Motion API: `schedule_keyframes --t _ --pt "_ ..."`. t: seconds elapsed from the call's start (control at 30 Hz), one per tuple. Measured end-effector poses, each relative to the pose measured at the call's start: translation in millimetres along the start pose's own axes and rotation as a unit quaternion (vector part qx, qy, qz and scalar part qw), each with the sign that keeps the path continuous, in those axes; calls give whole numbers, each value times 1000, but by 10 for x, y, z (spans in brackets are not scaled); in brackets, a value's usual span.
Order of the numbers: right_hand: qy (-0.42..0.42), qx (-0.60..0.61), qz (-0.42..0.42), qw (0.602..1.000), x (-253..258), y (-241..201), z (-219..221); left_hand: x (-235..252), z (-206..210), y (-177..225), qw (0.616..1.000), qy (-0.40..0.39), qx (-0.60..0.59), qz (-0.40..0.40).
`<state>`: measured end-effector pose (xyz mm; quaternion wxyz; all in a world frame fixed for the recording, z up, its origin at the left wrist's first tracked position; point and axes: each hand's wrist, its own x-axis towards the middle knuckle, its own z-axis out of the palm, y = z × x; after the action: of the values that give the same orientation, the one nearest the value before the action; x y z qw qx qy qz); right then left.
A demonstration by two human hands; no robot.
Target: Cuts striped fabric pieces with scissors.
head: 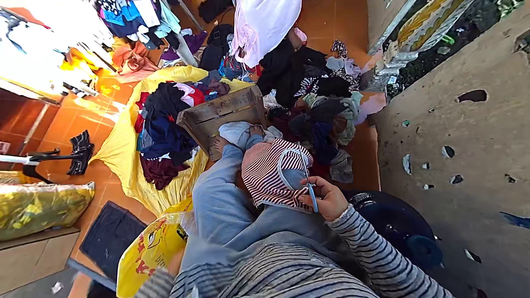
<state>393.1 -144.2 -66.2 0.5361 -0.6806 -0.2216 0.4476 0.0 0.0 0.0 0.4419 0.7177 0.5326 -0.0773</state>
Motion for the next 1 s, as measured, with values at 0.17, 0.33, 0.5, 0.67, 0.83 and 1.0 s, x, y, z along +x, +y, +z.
schedule_keyframes --t 0.17,0.33,0.5,0.67,0.83,1.0 --pt "-4 74 32 997 -86 -152 13 746 638 946 983 -34 -180 -19" --pt "18 175 82 981 -131 -323 -81 1284 1252 1183 991 -41 72 103" --pt "69 267 72 958 8 -622 -264 1615 491 1587 973 50 115 196" --pt "92 336 24 937 -45 -716 -333 1524 -16 1948 894 286 51 342" --pt "90 321 142 932 -217 -301 -229 1381 636 1557 971 176 19 162" --pt "36 367 214 905 -398 -178 -33 971 1394 1548 929 -90 -359 -8"
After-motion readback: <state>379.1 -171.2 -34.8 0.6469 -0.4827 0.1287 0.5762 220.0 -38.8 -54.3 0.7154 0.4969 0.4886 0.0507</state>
